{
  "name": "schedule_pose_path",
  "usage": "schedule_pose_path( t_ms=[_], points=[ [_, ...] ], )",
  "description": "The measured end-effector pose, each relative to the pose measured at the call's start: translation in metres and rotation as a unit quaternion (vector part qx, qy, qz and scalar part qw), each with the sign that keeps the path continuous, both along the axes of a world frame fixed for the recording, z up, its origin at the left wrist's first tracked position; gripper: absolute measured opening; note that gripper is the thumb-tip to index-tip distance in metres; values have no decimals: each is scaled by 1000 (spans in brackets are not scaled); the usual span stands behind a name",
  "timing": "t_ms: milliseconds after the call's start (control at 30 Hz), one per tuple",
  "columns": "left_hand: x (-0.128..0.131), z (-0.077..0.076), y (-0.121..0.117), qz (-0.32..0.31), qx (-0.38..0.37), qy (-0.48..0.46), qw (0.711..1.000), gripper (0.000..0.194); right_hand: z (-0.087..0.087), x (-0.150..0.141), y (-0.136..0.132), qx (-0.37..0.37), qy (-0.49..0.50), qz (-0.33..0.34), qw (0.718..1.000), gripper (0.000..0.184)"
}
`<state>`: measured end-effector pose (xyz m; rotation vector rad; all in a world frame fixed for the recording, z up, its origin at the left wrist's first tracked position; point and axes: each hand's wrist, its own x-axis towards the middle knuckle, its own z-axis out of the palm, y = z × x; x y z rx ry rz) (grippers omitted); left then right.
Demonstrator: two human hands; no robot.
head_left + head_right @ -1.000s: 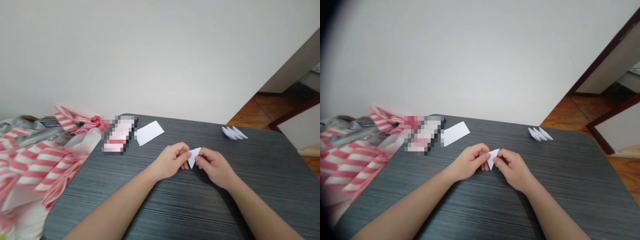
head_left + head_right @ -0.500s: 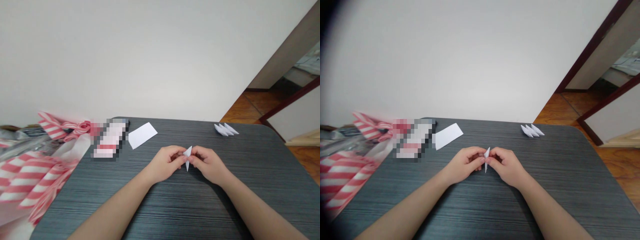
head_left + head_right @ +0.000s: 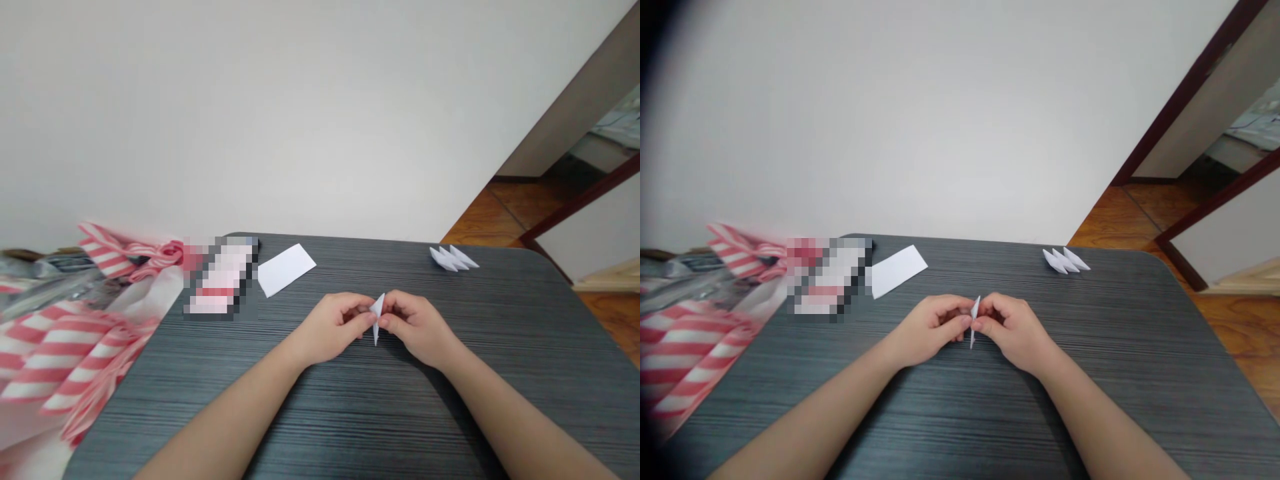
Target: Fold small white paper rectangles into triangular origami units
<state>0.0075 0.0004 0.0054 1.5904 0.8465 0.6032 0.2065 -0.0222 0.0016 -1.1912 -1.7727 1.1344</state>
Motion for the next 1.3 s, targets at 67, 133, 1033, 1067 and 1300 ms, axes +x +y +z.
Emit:
schedule_pose_path(
  t_ms=[67, 133, 1033, 1067, 1300],
  points=[
    [0, 1, 0, 6, -6, -2, 1000, 27, 1, -1, 0, -1, 2, 4, 1000, 10],
    [1, 1, 0, 10, -4, -4, 1000, 26, 1, -1, -1, -2, -1, 5, 1000, 9],
    [-1, 4, 0, 12, 1, -12, 1000, 28, 3, -1, -1, 79, -92, -13, 993, 10],
    [-1, 5, 0, 19, -3, -18, 1000, 29, 3, -1, -1, 80, -86, -17, 993, 9],
    [0, 4, -1, 44, 6, -21, 999, 33, -2, -1, -4, 86, -73, -17, 993, 13]
  ],
)
